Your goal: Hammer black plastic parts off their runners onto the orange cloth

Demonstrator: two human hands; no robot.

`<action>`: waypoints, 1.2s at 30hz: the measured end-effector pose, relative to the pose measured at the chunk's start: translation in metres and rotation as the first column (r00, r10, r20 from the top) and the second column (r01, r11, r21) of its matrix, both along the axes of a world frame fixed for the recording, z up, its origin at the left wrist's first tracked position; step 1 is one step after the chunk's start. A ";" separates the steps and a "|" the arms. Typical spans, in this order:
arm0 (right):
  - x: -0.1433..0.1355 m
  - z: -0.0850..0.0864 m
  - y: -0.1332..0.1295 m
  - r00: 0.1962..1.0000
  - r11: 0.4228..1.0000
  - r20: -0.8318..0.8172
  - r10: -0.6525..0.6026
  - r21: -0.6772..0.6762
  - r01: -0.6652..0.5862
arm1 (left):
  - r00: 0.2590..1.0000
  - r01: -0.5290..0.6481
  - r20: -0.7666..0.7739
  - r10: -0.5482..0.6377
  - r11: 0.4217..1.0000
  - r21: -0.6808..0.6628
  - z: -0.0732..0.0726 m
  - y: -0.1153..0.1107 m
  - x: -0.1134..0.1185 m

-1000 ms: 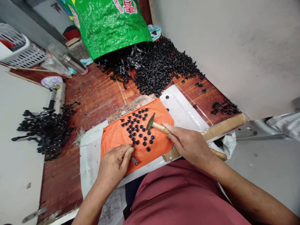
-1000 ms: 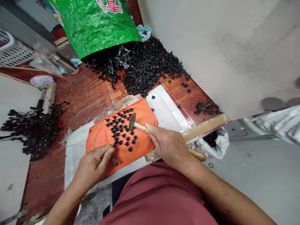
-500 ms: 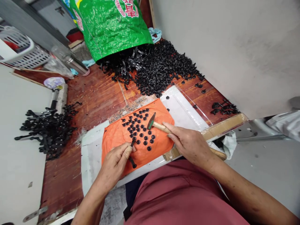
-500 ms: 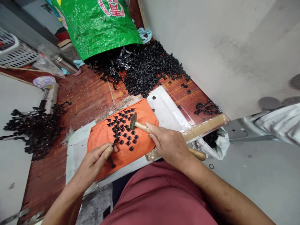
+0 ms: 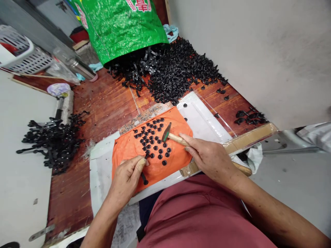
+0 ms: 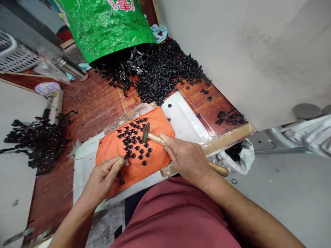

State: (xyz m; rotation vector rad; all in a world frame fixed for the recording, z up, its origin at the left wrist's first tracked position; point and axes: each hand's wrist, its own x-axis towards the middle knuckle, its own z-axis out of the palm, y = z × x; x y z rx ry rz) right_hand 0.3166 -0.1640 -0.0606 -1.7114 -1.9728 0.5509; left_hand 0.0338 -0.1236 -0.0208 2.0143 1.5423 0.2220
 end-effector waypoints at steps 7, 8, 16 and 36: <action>0.000 0.002 0.000 1.000 1.000 -0.004 -0.011 -0.015 0.010 | 0.991 0.108 -0.091 -0.100 0.991 0.084 -0.005 0.001 0.000; 0.000 0.002 0.000 1.000 1.000 -0.004 -0.010 -0.017 0.009 | 0.990 0.112 -0.094 -0.104 0.989 0.092 -0.006 0.001 -0.001; 0.000 0.001 0.001 1.000 0.999 0.014 -0.006 -0.032 0.006 | 0.998 0.067 -0.025 -0.065 0.994 0.086 -0.005 0.002 -0.005; 0.000 0.002 0.001 1.000 0.999 0.015 -0.018 -0.028 0.019 | 0.976 0.210 -0.060 -0.211 0.977 -0.029 0.005 0.016 0.001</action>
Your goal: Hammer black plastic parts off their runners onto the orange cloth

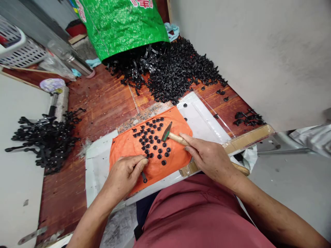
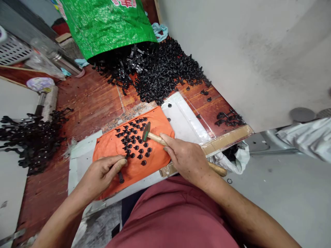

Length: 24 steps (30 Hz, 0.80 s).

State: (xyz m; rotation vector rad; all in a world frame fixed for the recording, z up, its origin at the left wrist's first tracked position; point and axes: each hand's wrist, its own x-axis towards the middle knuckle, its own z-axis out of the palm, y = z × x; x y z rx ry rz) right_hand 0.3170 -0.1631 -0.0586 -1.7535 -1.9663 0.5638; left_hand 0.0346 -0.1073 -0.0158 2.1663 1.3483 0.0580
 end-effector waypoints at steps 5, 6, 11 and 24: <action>0.002 0.002 -0.002 0.999 0.999 -0.014 0.041 0.000 -0.041 | 0.999 0.003 0.033 -0.001 0.997 -0.073 0.003 0.002 -0.001; 0.002 0.004 -0.003 0.999 0.999 -0.017 0.049 0.004 -0.049 | 1.000 0.009 0.029 -0.007 0.997 -0.072 0.003 0.002 -0.001; -0.002 0.015 -0.009 0.992 0.992 0.017 0.123 0.040 -0.124 | 1.000 -0.003 -0.014 0.002 0.996 -0.090 0.007 0.005 0.000; -0.030 0.034 -0.005 0.941 0.958 0.200 0.272 0.033 -0.284 | 0.996 -0.043 0.077 0.053 0.992 -0.122 -0.001 0.001 -0.001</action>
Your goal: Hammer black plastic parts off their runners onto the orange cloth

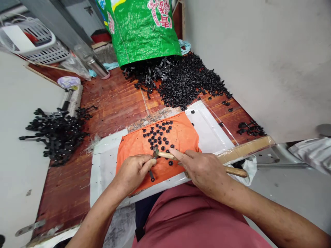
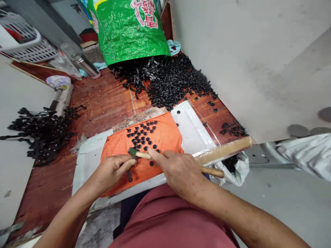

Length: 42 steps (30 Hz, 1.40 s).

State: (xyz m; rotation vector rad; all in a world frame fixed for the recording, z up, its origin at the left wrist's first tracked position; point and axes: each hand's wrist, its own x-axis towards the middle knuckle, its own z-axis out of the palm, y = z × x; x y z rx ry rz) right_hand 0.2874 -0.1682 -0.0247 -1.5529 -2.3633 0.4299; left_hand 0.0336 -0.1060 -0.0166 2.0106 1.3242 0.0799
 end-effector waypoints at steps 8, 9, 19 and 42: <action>0.003 0.000 -0.003 1.000 0.990 -0.026 -0.003 0.140 0.006 | 1.000 -0.004 -0.020 0.005 0.999 0.045 -0.003 -0.003 -0.001; 0.002 -0.001 -0.003 1.000 0.993 0.017 -0.003 0.120 0.001 | 1.000 -0.006 -0.025 0.007 0.998 0.055 -0.004 -0.004 -0.001; -0.003 -0.002 -0.006 0.991 0.997 0.128 0.050 0.058 -0.058 | 0.999 -0.010 -0.047 0.013 0.997 0.077 -0.007 -0.007 0.000; 0.049 -0.036 -0.017 0.834 0.944 -0.457 -0.309 -0.254 0.210 | 0.959 -0.249 0.162 0.232 0.964 0.094 0.002 -0.024 -0.030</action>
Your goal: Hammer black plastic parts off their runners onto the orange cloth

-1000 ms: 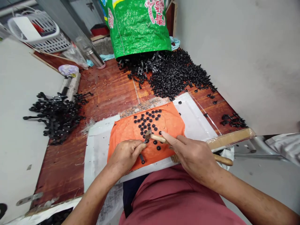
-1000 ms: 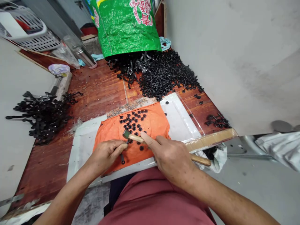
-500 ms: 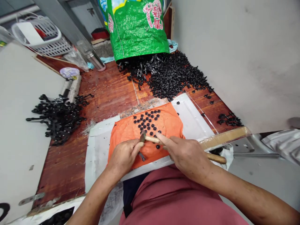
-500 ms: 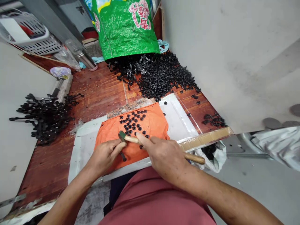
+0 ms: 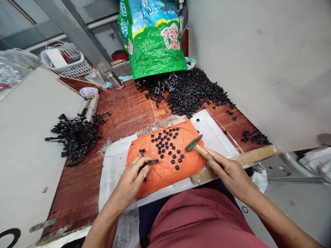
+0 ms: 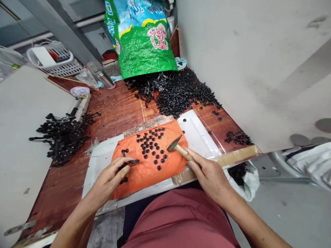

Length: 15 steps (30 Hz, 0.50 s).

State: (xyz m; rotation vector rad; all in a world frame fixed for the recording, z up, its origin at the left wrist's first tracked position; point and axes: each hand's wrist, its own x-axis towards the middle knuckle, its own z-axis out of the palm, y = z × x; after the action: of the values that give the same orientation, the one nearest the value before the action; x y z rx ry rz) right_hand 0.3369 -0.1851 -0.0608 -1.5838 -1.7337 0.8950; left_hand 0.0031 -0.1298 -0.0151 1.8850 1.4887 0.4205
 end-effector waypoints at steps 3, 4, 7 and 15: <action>0.002 -0.003 0.002 1.000 1.000 -0.004 -0.003 -0.015 0.003 | 0.997 -0.039 -0.060 0.044 0.996 0.078 -0.002 0.005 0.007; 0.002 -0.002 0.003 1.000 1.000 0.005 0.000 -0.025 0.000 | 0.995 -0.053 -0.082 0.062 0.993 0.105 -0.003 0.007 0.009; 0.001 0.000 0.004 0.999 0.999 0.042 0.021 -0.040 -0.019 | 0.986 -0.092 -0.128 0.107 0.989 0.117 -0.005 0.011 0.016; 0.001 0.000 0.003 0.995 1.000 0.103 0.018 0.007 -0.018 | 0.986 -0.097 -0.131 0.100 0.995 0.030 -0.011 0.011 0.022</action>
State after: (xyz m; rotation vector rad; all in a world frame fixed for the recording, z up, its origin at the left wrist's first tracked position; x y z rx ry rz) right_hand 0.3374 -0.1822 -0.0613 -1.6374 -1.8228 0.8273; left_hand 0.0252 -0.1191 -0.0258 1.8946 1.6760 0.3651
